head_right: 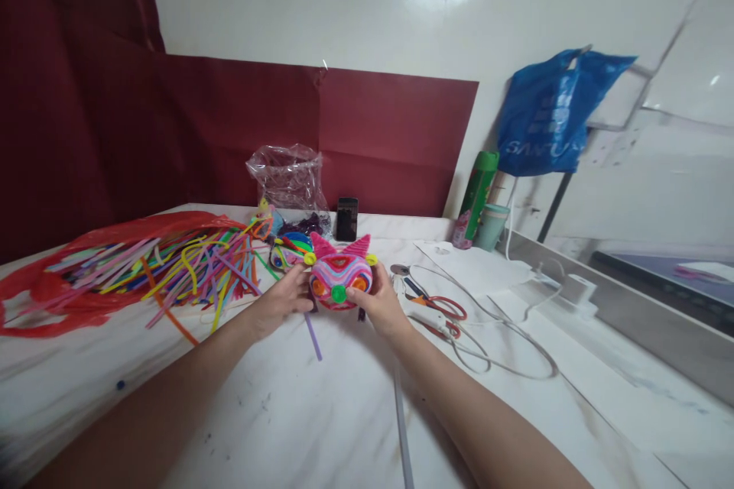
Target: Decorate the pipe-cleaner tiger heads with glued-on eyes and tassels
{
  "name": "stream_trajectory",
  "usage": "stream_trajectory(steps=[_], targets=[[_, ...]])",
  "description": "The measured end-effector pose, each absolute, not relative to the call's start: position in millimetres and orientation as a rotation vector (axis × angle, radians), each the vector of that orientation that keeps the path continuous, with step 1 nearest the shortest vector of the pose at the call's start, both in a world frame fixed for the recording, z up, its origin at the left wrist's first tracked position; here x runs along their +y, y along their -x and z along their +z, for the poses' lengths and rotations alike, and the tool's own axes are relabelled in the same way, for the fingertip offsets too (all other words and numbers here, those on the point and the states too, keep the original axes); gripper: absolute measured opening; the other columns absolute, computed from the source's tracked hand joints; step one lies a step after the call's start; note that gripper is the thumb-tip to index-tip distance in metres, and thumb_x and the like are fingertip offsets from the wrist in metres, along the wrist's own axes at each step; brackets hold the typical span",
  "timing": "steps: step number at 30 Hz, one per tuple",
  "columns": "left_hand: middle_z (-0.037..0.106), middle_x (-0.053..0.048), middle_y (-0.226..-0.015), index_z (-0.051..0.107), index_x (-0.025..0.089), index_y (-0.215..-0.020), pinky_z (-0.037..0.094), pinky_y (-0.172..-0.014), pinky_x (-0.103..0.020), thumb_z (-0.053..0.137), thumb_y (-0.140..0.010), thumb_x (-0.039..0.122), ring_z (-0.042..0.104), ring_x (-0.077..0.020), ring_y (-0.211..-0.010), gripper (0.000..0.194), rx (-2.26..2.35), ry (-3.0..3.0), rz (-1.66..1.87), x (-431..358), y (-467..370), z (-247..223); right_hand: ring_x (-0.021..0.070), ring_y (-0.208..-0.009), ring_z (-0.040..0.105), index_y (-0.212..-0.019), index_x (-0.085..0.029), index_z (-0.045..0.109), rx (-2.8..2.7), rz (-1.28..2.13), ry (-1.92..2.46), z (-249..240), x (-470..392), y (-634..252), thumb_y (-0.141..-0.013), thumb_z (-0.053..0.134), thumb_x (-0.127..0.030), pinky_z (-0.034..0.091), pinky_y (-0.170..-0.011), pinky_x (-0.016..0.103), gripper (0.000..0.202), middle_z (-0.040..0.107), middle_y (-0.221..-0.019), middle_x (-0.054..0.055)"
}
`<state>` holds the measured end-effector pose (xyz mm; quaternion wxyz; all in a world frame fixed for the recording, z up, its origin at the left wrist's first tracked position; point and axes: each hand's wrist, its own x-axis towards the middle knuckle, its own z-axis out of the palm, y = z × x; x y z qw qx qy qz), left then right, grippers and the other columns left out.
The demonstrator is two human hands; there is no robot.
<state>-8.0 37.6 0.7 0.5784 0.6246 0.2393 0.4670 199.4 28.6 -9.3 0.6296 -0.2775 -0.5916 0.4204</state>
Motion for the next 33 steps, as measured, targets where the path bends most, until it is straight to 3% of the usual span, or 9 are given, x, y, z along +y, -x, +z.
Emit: stream_trajectory(steps=[8,14,19,25,33], targets=[[0.064,-0.005,-0.101,0.054,0.019,-0.102,0.047,-0.079,-0.032,0.083,-0.056,0.023,0.061,-0.022,-0.094,0.054,0.626,-1.449,1.276,31,-6,5,0.0278,-0.107,0.058,-0.112,-0.025,0.05,-1.405,0.957,0.584,1,21,-198,-0.058,0.08,-0.049,0.048,-0.091,0.04,0.067,0.062,-0.115,0.007],[0.065,-0.005,-0.102,0.054,0.019,-0.101,0.046,-0.087,-0.034,0.082,-0.057,0.022,0.06,-0.0235,-0.102,0.053,0.626,-1.462,1.212,33,-2,6,0.0252,-0.1,0.06,-0.111,-0.024,0.051,-1.419,0.934,0.638,-2,25,-202,-0.058,0.08,-0.051,0.049,-0.086,0.038,0.066,0.064,-0.109,0.006],[0.065,-0.008,-0.108,0.052,0.019,-0.107,0.045,-0.093,-0.039,0.083,-0.055,0.022,0.061,-0.0245,-0.104,0.061,0.787,-1.425,0.971,48,8,-14,0.0229,-0.095,0.062,-0.102,-0.02,0.056,-1.439,1.141,0.774,-29,43,-205,-0.058,0.082,-0.044,0.049,-0.086,0.038,0.057,0.066,-0.102,0.005],[0.066,-0.008,-0.11,0.047,0.02,-0.116,0.045,-0.094,-0.04,0.083,-0.056,0.023,0.063,-0.0236,-0.103,0.069,0.8,-1.412,1.039,58,9,-26,0.0224,-0.1,0.062,-0.107,-0.022,0.058,-1.396,1.276,0.577,-40,52,-205,-0.062,0.081,-0.038,0.047,-0.093,0.041,0.053,0.067,-0.108,0.005],[0.071,-0.007,-0.094,0.058,0.017,-0.097,0.046,-0.093,-0.042,0.08,-0.058,0.035,0.066,-0.025,-0.096,0.048,0.955,-1.453,1.093,59,4,-26,0.0229,-0.107,0.06,-0.105,-0.019,0.059,-1.397,1.097,0.803,-46,60,-209,-0.072,0.072,-0.043,0.046,-0.097,0.039,0.043,0.066,-0.114,0.009]])
